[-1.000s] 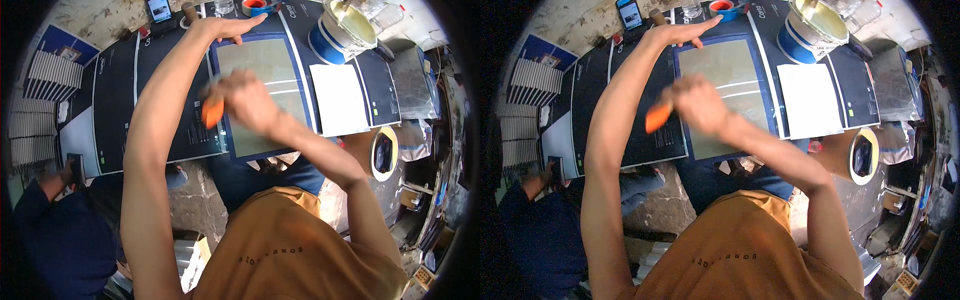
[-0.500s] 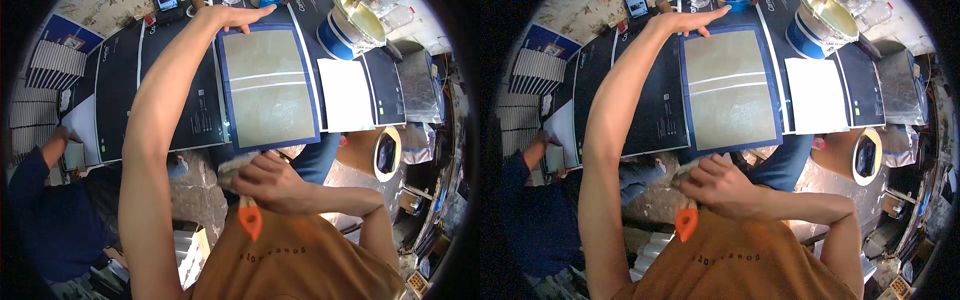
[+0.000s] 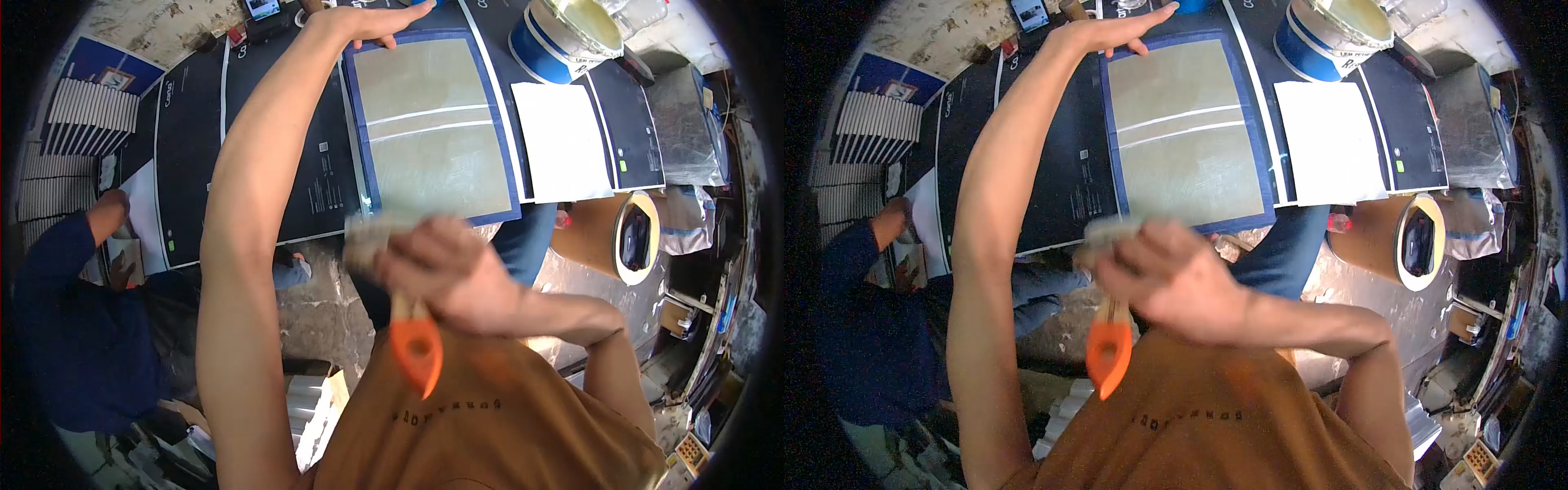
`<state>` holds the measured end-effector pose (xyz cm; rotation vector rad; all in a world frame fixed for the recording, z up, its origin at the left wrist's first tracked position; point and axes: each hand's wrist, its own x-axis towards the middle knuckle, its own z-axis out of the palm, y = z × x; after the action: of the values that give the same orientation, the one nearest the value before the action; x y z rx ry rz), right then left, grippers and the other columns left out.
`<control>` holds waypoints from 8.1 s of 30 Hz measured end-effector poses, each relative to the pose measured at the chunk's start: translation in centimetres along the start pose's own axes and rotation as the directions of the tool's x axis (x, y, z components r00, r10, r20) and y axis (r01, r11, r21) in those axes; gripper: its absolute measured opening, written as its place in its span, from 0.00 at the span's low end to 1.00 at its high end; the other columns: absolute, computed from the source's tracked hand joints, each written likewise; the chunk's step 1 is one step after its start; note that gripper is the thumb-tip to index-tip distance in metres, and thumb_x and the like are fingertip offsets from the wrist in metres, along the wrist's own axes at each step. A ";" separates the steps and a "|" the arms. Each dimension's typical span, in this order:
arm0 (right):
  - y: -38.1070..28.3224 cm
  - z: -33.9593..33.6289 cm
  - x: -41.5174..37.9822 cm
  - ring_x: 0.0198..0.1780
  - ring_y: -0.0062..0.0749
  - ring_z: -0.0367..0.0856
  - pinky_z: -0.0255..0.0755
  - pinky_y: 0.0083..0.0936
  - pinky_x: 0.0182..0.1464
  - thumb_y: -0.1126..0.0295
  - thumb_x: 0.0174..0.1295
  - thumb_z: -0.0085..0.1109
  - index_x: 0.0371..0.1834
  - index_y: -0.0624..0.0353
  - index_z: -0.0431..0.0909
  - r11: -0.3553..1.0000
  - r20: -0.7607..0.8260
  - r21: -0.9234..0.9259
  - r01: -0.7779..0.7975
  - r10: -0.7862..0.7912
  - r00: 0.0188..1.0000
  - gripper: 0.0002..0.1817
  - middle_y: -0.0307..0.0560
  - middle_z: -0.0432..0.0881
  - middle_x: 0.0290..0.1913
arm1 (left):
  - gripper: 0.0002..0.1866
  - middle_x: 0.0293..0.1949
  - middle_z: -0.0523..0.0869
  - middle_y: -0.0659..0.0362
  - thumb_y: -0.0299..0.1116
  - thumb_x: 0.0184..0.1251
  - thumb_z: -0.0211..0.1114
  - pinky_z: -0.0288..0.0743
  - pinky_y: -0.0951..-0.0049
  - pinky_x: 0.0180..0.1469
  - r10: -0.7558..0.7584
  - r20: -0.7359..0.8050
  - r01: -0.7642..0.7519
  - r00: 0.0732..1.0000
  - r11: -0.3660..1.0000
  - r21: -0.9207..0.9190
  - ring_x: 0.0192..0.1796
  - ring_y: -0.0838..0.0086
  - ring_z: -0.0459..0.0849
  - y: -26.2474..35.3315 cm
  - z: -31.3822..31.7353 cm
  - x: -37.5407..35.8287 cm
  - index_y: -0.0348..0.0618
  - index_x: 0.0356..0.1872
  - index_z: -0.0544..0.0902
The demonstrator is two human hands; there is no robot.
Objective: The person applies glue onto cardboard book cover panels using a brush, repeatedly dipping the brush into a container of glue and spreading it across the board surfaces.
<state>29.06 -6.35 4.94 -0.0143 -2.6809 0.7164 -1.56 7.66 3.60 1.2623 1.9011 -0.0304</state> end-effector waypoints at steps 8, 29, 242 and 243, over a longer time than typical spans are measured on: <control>0.2 1.4 -1.8 0.41 0.35 0.75 0.72 0.32 0.46 0.71 0.49 0.61 0.48 0.57 0.80 0.996 0.133 -0.039 0.076 -0.071 0.989 0.19 0.43 0.76 0.37 | 0.56 0.77 0.61 0.49 0.86 0.56 0.20 0.42 0.44 0.78 -0.025 0.096 0.034 0.995 0.995 -0.094 0.79 0.41 0.51 -0.3 -0.3 -0.2 0.63 0.81 0.41; -0.3 0.6 -2.2 0.43 0.35 0.76 0.73 0.30 0.43 0.67 0.46 0.60 0.45 0.57 0.78 0.989 0.111 0.055 0.139 -0.145 0.983 0.19 0.42 0.75 0.36 | 0.53 0.76 0.64 0.48 0.84 0.59 0.21 0.49 0.51 0.76 0.008 0.096 0.000 0.995 0.996 -0.086 0.76 0.42 0.58 0.8 -0.5 -1.7 0.65 0.81 0.43; 17.4 -3.6 10.6 0.46 0.51 0.78 0.72 0.39 0.52 0.49 0.62 0.66 0.45 0.54 0.84 0.997 0.259 -0.063 -0.042 0.057 0.964 0.20 0.55 0.81 0.41 | 0.29 0.54 0.75 0.51 0.46 0.55 0.74 0.70 0.47 0.52 0.087 -0.407 -0.016 0.909 0.984 0.175 0.58 0.56 0.78 1.1 20.2 -16.9 0.36 0.53 0.79; 18.0 -4.5 9.6 0.47 0.47 0.77 0.71 0.36 0.53 0.53 0.62 0.68 0.48 0.52 0.83 0.996 0.254 -0.091 -0.013 0.036 0.966 0.18 0.52 0.81 0.44 | 0.29 0.54 0.75 0.51 0.46 0.55 0.74 0.70 0.48 0.52 0.096 -0.422 -0.023 0.901 0.984 0.176 0.58 0.56 0.79 1.0 20.4 -16.8 0.36 0.53 0.79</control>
<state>20.21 12.44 3.15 0.0240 -2.9625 0.6448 14.26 -13.41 1.50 1.5380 2.2710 0.1350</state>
